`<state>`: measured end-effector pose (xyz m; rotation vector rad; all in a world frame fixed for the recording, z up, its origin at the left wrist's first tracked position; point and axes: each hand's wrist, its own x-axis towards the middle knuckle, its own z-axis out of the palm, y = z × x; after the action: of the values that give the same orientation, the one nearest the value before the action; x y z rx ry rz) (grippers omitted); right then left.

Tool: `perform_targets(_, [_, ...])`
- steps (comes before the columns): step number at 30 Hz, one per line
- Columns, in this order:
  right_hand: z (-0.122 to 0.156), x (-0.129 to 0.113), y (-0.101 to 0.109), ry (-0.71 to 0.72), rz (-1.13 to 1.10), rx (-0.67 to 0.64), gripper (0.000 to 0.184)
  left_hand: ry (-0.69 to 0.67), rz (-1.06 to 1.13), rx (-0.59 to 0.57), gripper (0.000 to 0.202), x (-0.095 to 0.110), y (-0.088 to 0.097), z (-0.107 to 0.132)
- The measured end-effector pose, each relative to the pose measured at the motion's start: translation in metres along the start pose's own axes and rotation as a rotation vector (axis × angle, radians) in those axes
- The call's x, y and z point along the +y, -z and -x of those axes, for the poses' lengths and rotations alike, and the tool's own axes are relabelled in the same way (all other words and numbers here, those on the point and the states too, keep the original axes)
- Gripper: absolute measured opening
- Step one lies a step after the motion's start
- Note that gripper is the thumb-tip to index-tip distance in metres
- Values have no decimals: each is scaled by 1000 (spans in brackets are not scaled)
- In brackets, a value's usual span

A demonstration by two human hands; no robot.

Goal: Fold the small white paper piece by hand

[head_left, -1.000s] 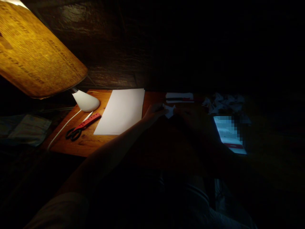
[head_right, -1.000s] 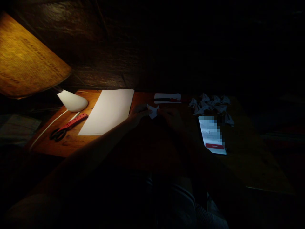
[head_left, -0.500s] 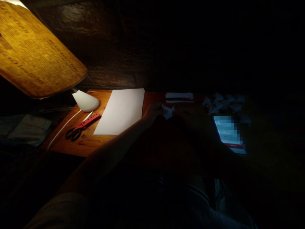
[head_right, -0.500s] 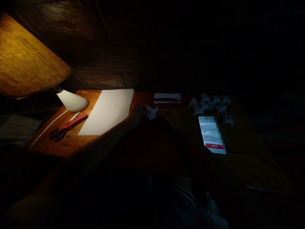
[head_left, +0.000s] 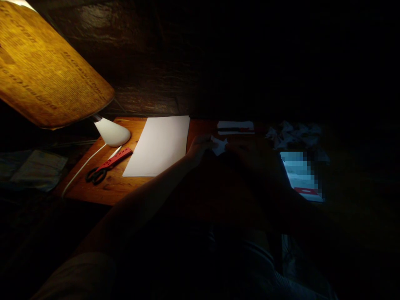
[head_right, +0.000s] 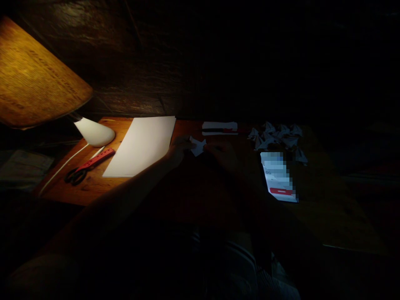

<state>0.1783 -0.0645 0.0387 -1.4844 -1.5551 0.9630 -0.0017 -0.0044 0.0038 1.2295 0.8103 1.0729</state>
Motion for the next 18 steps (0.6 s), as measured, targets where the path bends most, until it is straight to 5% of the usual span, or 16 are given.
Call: perform_targets(18, [0,-8,5,40,78,23,20,-8,-20,-48,12,4,-2,2])
